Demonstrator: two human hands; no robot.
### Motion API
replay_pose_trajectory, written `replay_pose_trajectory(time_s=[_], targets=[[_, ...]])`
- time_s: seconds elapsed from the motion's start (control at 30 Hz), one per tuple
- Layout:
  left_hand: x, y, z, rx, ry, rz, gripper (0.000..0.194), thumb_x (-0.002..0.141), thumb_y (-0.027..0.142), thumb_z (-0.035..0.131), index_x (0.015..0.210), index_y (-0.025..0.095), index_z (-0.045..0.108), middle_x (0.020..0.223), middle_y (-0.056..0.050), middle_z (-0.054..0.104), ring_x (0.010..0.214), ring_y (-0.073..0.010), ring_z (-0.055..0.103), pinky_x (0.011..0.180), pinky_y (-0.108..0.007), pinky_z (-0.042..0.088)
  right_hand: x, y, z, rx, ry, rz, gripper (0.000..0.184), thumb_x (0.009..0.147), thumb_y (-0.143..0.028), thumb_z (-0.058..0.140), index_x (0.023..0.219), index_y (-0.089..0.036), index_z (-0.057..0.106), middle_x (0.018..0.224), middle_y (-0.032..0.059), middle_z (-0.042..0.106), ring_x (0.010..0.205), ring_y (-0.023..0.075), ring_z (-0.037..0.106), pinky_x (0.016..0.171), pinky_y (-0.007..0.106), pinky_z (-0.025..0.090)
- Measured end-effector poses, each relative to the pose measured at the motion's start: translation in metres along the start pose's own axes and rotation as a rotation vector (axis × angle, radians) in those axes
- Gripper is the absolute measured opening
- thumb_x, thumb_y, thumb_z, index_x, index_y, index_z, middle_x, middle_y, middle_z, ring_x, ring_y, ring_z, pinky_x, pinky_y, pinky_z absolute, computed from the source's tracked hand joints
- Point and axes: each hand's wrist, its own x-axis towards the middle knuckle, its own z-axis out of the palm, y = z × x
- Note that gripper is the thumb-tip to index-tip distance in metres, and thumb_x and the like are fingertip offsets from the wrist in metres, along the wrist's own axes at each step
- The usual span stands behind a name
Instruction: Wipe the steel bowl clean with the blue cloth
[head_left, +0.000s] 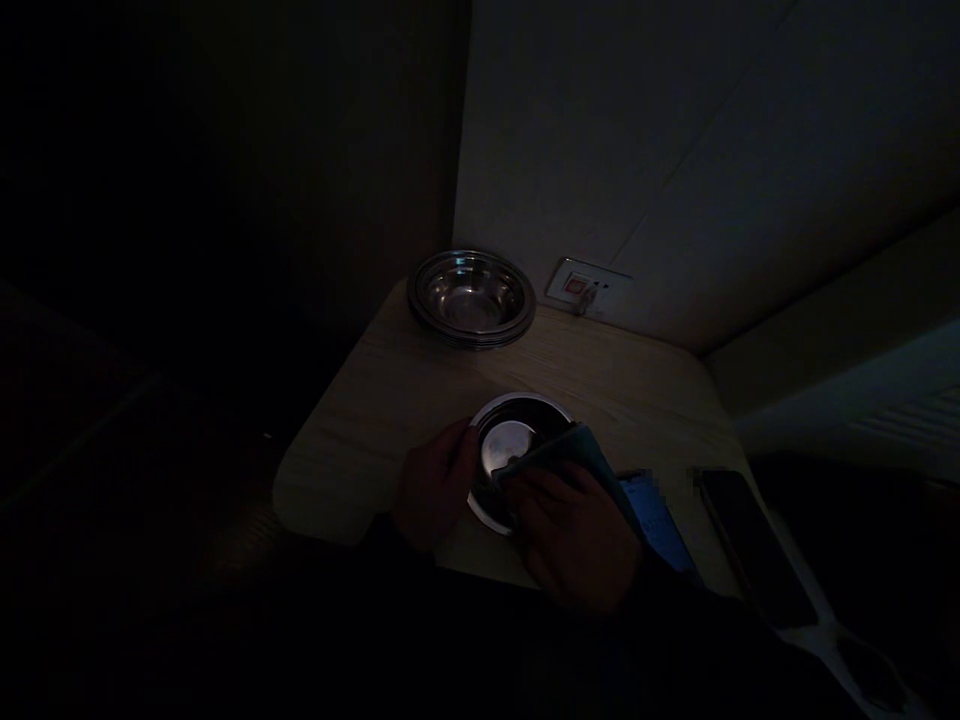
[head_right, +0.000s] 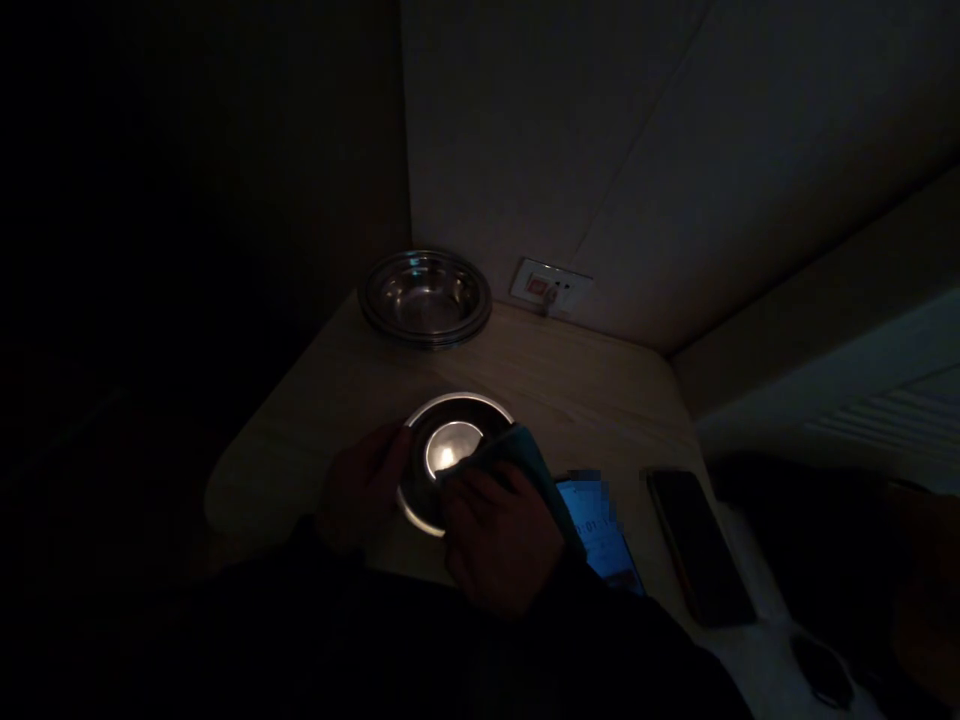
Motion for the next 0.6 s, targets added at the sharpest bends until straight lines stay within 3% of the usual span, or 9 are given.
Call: replay_pose_trajectory(time_s=[0.6], targets=[[0.0002,0.0000,0.0013,-0.007,0.002,-0.001,0.033,0.086,0.036,0.040,0.098,0.018,0.066,0.084,-0.003,0.072,0.073,-0.0156,0.066,0.062,-0.022,0.051,0.0020,-0.0003,-0.0008,0.031,-0.037,0.003,0.035,0.079,-0.020,0.047,0.113,-0.014,0.054,0.115,0.0102,0.061,0.111,0.0244,0.049,0.096,0.045,0.029]])
